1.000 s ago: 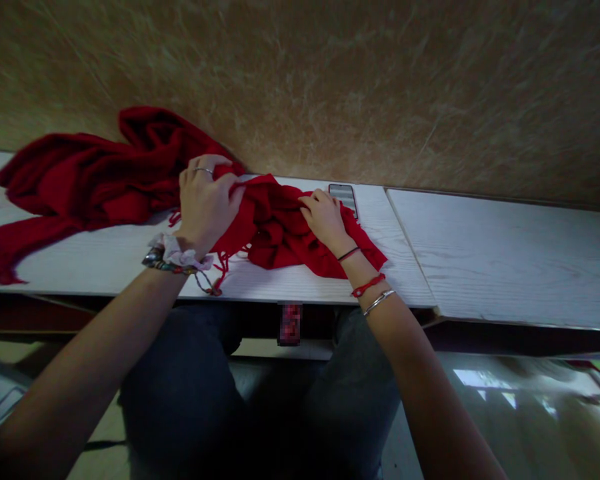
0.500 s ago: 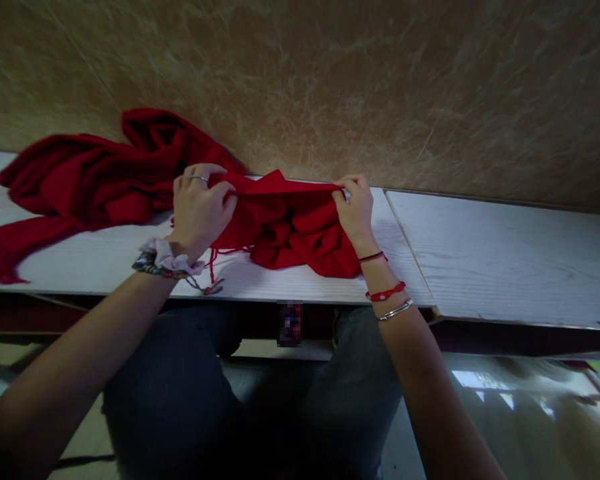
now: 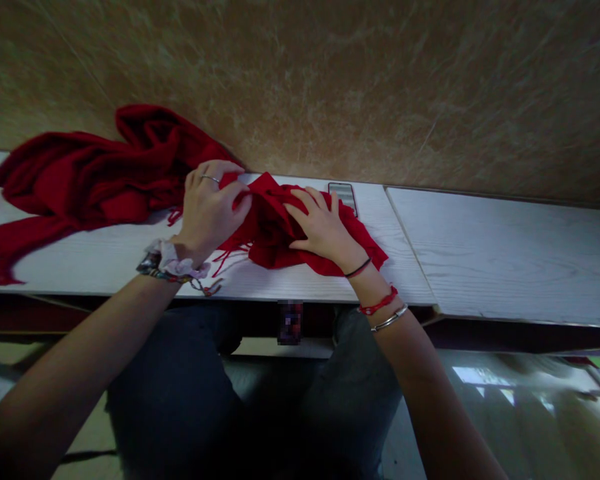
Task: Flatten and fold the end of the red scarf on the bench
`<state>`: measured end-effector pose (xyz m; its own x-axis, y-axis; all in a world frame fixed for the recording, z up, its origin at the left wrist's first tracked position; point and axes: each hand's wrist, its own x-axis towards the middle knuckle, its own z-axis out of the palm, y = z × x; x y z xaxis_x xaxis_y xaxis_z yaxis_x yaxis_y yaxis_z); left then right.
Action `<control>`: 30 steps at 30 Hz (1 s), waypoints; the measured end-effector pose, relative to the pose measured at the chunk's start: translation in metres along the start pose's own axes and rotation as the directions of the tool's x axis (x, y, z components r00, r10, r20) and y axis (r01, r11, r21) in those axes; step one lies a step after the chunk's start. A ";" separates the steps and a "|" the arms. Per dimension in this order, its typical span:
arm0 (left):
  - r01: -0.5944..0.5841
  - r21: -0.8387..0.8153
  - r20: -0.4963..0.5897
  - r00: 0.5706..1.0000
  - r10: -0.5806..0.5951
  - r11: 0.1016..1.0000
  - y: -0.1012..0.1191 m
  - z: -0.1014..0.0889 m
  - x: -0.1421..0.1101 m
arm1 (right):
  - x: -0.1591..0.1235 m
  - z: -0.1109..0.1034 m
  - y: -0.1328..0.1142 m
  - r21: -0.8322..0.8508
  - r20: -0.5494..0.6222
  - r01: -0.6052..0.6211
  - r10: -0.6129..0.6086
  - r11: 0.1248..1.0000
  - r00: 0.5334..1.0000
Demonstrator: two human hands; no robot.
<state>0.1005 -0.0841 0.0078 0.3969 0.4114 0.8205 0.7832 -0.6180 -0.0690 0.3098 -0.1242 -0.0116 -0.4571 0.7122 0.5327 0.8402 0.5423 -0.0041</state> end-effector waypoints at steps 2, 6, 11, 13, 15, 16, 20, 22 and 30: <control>0.005 -0.018 0.012 1.000 -0.005 1.000 0.001 -0.001 0.001 | 0.001 0.004 -0.004 -0.008 -0.038 -0.050 0.050 0.999 0.998; 0.016 -0.017 0.070 0.997 -0.015 1.000 0.003 -0.003 0.002 | 0.006 0.010 -0.007 0.016 -0.158 -0.169 0.169 0.986 0.973; 0.068 -0.047 0.115 0.991 -0.063 0.997 -0.005 0.003 -0.001 | 0.009 0.010 0.005 0.127 -0.301 -0.238 0.266 0.963 0.916; 0.081 -0.057 0.120 0.990 -0.074 0.995 -0.011 0.007 -0.003 | 0.008 0.009 0.015 0.184 -0.348 -0.262 0.312 0.947 0.884; 0.101 -0.041 0.134 0.986 -0.094 0.994 -0.016 0.008 -0.005 | 0.007 0.008 0.026 0.229 -0.378 -0.287 0.356 0.930 0.855; 0.112 -0.022 0.149 0.983 -0.107 0.993 -0.018 0.007 -0.006 | 0.006 0.009 0.032 0.248 -0.394 -0.297 0.376 0.922 0.839; 0.166 0.088 0.204 0.962 -0.181 0.982 -0.023 -0.002 -0.004 | 0.005 0.012 0.046 0.300 -0.451 -0.326 0.435 0.896 0.779; 0.191 0.122 0.218 0.952 -0.214 0.974 -0.023 -0.007 -0.002 | 0.005 0.013 0.047 0.292 -0.454 -0.334 0.437 0.896 0.776; -0.025 -0.020 0.441 0.897 0.032 0.999 -0.002 -0.002 -0.004 | 0.006 0.007 0.034 0.269 -0.422 -0.354 0.440 0.896 0.792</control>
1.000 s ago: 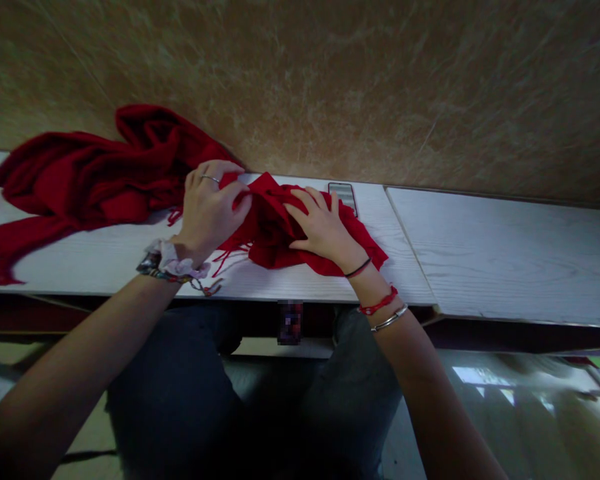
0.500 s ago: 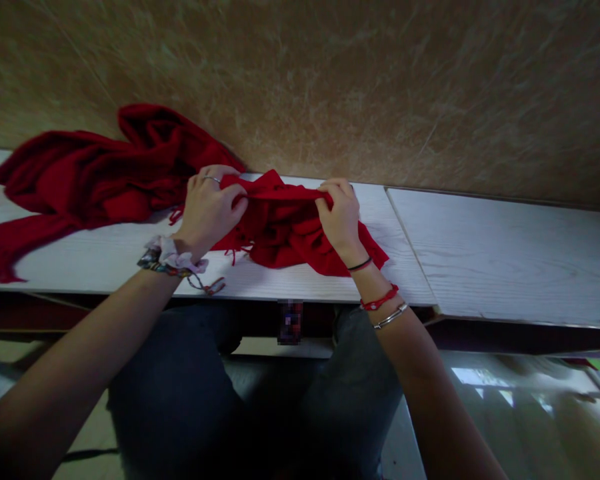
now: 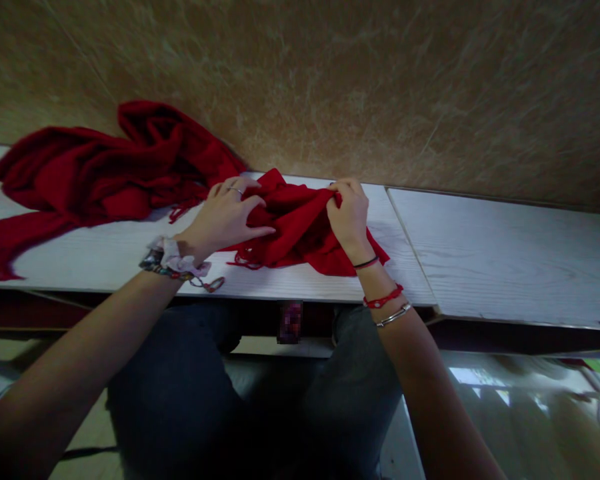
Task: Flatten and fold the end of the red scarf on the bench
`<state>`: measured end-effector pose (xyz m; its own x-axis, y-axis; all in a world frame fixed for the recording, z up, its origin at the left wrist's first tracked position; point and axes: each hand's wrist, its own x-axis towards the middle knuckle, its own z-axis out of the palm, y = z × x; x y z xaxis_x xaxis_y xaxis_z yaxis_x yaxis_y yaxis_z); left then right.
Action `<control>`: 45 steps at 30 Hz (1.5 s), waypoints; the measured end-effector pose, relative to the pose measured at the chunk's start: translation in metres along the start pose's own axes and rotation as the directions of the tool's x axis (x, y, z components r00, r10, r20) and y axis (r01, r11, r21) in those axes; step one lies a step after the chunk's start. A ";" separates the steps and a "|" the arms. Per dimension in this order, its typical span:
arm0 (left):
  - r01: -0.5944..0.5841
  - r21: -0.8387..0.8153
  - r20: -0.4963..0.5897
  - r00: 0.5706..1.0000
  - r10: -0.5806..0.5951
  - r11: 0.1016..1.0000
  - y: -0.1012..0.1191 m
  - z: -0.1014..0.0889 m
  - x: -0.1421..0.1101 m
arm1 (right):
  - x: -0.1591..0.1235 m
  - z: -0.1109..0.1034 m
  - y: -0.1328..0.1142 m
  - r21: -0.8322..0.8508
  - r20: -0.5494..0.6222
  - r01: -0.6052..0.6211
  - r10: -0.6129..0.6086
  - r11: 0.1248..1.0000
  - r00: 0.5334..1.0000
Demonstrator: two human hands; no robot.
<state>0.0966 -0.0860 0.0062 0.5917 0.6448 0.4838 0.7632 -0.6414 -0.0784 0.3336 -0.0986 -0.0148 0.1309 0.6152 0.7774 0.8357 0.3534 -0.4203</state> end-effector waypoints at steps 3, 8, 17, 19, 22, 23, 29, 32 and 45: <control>0.004 0.013 0.000 1.000 -0.004 1.000 0.001 0.001 0.000 | 0.002 -0.003 0.005 -0.004 -0.028 -0.026 0.026 1.000 0.999; 0.014 -0.006 -0.092 0.996 -0.015 1.000 0.019 0.003 -0.001 | 0.002 -0.003 0.008 -0.016 -0.030 -0.039 0.039 0.999 0.999; 0.043 -0.027 -0.100 0.994 -0.046 0.999 0.057 0.020 0.001 | 0.000 -0.007 -0.003 -0.019 0.034 0.030 -0.029 0.999 0.999; 0.075 -0.035 -0.119 0.990 -0.079 0.997 0.052 0.016 0.003 | 0.001 -0.009 0.002 -0.047 0.034 0.029 -0.028 0.998 0.999; 0.110 -0.041 -0.197 0.974 -0.116 0.993 0.041 0.007 0.004 | 0.004 -0.011 0.012 -0.113 0.040 0.015 -0.011 0.994 0.999; 0.119 -0.042 -0.230 0.965 -0.125 0.992 0.037 0.005 0.004 | 0.005 -0.011 0.015 -0.140 0.044 0.010 -0.003 0.990 0.999; 0.175 -0.026 -0.324 0.930 -0.174 0.984 0.017 -0.009 0.001 | 0.006 -0.011 0.030 -0.266 0.110 -0.050 0.082 0.963 0.991; 0.217 -0.020 -0.332 0.919 -0.211 0.976 0.012 -0.013 0.001 | 0.003 -0.013 0.022 -0.281 0.191 -0.023 0.079 0.959 0.978; 0.170 -0.030 -0.294 0.940 -0.172 0.985 0.014 -0.026 0.001 | -0.012 -0.015 -0.031 0.050 0.470 0.380 -0.357 0.924 0.807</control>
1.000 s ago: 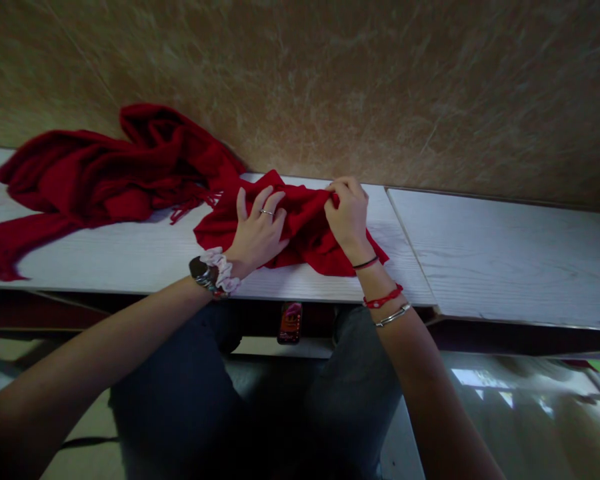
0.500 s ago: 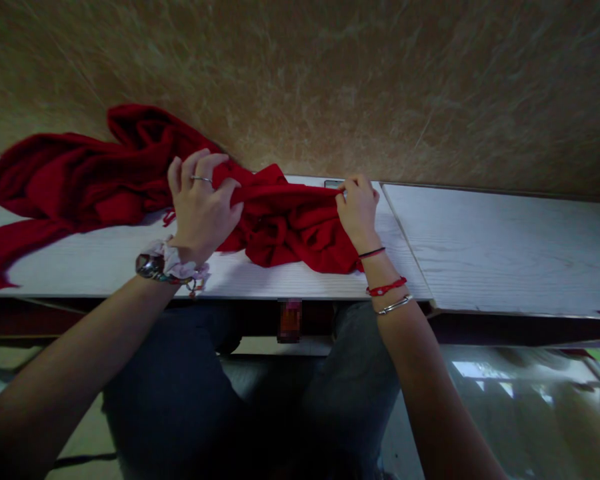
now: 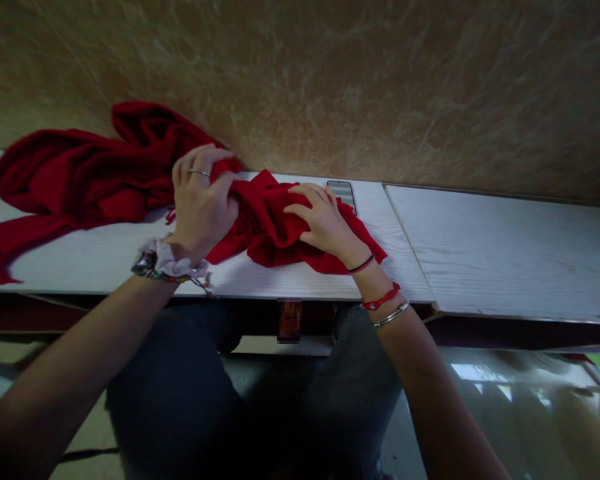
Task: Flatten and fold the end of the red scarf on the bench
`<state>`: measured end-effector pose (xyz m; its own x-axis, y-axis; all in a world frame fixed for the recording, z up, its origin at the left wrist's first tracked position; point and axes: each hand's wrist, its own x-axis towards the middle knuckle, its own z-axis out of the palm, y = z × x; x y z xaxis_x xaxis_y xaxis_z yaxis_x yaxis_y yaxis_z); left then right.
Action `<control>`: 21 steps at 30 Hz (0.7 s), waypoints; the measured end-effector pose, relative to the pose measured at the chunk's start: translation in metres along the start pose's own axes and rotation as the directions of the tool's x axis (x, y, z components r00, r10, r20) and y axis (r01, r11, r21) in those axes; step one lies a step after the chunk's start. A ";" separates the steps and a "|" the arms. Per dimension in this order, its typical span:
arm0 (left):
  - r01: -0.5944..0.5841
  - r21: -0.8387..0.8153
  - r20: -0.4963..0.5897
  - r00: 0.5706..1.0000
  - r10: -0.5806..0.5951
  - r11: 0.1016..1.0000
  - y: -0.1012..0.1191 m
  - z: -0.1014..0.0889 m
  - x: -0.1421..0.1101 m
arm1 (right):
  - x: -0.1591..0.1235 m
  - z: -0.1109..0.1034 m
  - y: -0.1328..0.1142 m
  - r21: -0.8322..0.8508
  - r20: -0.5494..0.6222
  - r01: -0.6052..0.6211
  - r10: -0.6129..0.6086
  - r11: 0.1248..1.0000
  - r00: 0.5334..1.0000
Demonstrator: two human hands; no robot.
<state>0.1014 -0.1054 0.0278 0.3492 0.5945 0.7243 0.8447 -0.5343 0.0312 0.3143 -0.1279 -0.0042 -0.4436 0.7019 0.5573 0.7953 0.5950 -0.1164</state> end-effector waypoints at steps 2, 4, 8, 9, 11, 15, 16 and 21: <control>0.033 0.017 -0.095 0.995 -0.031 0.999 -0.005 -0.010 0.002 | 0.001 0.001 0.003 0.017 -0.029 0.007 -0.007 1.000 1.000; 0.092 0.030 -0.195 0.977 -0.084 0.995 -0.011 -0.016 0.003 | 0.002 0.003 0.007 0.014 -0.083 -0.016 0.017 1.000 0.996; 0.136 0.070 -0.014 0.991 -0.136 0.988 -0.027 -0.001 -0.001 | 0.004 0.007 0.015 -0.004 -0.198 -0.126 0.123 0.992 0.972; 0.122 0.083 0.093 0.987 -0.130 0.989 -0.032 0.005 -0.003 | 0.004 0.009 0.017 0.000 -0.223 -0.158 0.154 0.987 0.963; 0.149 0.103 0.171 0.971 -0.165 0.984 -0.043 0.016 -0.008 | 0.005 0.010 0.022 0.026 -0.267 -0.219 0.218 0.975 0.939; 0.217 0.086 0.077 0.972 -0.224 0.972 -0.056 0.010 -0.012 | 0.005 0.008 0.032 0.117 -0.378 -0.299 0.321 0.947 0.868; 0.229 0.069 0.006 0.973 -0.229 0.971 -0.056 0.003 -0.011 | 0.005 0.006 0.035 0.140 -0.421 -0.318 0.347 0.938 0.838; 0.197 0.068 -0.456 0.878 -0.145 0.978 -0.041 -0.028 0.006 | 0.004 0.001 0.044 0.204 -0.554 -0.390 0.435 0.898 0.710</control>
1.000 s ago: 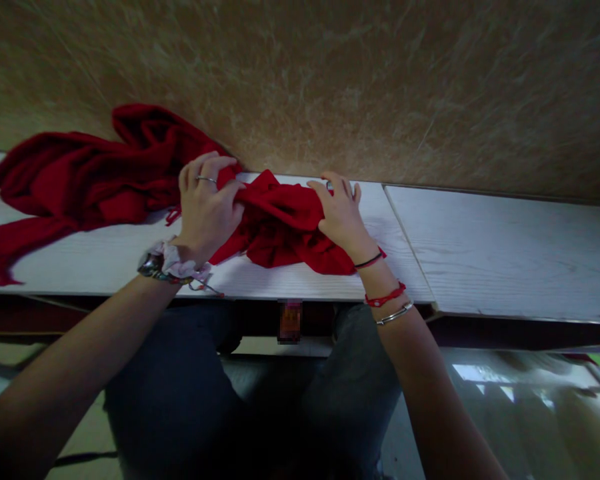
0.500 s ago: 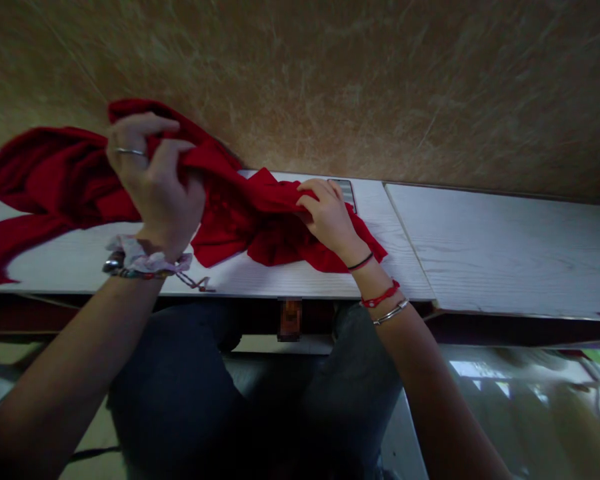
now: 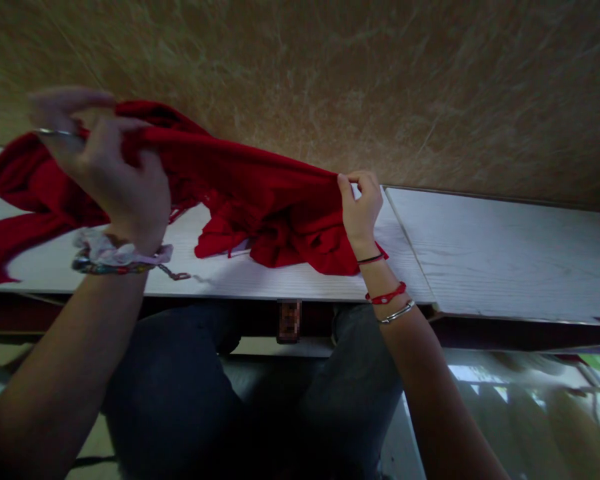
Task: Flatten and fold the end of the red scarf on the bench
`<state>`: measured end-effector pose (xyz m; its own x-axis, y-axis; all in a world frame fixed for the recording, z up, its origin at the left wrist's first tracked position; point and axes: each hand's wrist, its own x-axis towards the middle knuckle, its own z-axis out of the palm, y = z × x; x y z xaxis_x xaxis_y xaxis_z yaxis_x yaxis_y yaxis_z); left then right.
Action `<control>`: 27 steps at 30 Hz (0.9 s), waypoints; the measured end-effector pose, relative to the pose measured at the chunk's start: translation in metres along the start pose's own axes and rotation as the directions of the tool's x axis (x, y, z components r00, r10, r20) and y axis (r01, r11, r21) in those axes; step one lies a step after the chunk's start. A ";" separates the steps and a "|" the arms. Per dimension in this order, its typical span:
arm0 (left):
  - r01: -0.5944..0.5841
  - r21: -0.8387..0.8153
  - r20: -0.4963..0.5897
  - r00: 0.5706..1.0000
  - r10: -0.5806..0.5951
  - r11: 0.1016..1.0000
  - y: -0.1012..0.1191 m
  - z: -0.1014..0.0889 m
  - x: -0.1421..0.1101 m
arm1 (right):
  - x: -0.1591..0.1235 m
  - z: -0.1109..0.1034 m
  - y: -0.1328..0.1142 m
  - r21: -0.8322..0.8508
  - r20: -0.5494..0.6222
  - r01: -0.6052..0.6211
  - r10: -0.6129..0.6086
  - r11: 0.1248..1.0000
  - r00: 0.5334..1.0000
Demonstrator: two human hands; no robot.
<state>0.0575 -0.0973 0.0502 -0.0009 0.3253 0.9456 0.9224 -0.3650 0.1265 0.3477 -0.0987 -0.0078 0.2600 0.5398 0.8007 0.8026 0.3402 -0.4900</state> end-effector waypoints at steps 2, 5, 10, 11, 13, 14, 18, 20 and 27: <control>-0.054 0.012 0.046 0.998 0.054 0.998 0.008 0.004 0.001 | -0.001 0.001 0.003 -0.018 0.049 0.012 -0.011 1.000 0.999; -0.228 -0.027 0.602 0.774 0.198 0.973 0.011 0.022 -0.012 | -0.005 0.006 0.007 -0.077 0.189 0.081 -0.066 0.994 0.980; -0.138 0.186 0.753 0.656 -0.051 0.973 -0.004 0.033 -0.030 | -0.007 0.008 0.016 -0.070 0.397 0.200 -0.157 0.977 0.904; -0.105 0.242 0.716 0.690 -0.104 0.965 -0.008 0.030 -0.029 | -0.007 0.007 0.018 -0.054 0.420 0.210 -0.168 0.976 0.892; -0.032 0.333 0.621 0.760 -0.193 0.942 -0.016 0.024 -0.026 | -0.006 0.003 0.021 -0.032 0.460 0.213 -0.175 0.976 0.871; 0.019 0.369 0.566 0.788 -0.241 0.929 -0.020 0.022 -0.024 | -0.006 0.001 0.023 -0.026 0.484 0.212 -0.173 0.977 0.858; 0.179 0.217 0.517 0.813 -0.269 0.960 -0.024 0.027 -0.023 | -0.006 0.000 0.026 -0.039 0.585 0.215 -0.153 0.976 0.797; 0.115 -0.036 0.574 0.815 -0.074 0.993 -0.016 0.034 -0.027 | -0.006 0.002 0.024 -0.059 0.598 0.210 -0.134 0.976 0.790; -0.295 -0.360 0.720 0.517 0.464 0.885 0.028 0.050 -0.062 | 0.002 -0.018 0.026 0.019 0.648 0.108 -0.094 0.994 0.756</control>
<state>0.1029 -0.0842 -0.0195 0.7056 0.6263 0.3315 0.6780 -0.7327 -0.0589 0.3791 -0.1026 -0.0127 -0.2269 0.8747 0.4283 0.8156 0.4110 -0.4072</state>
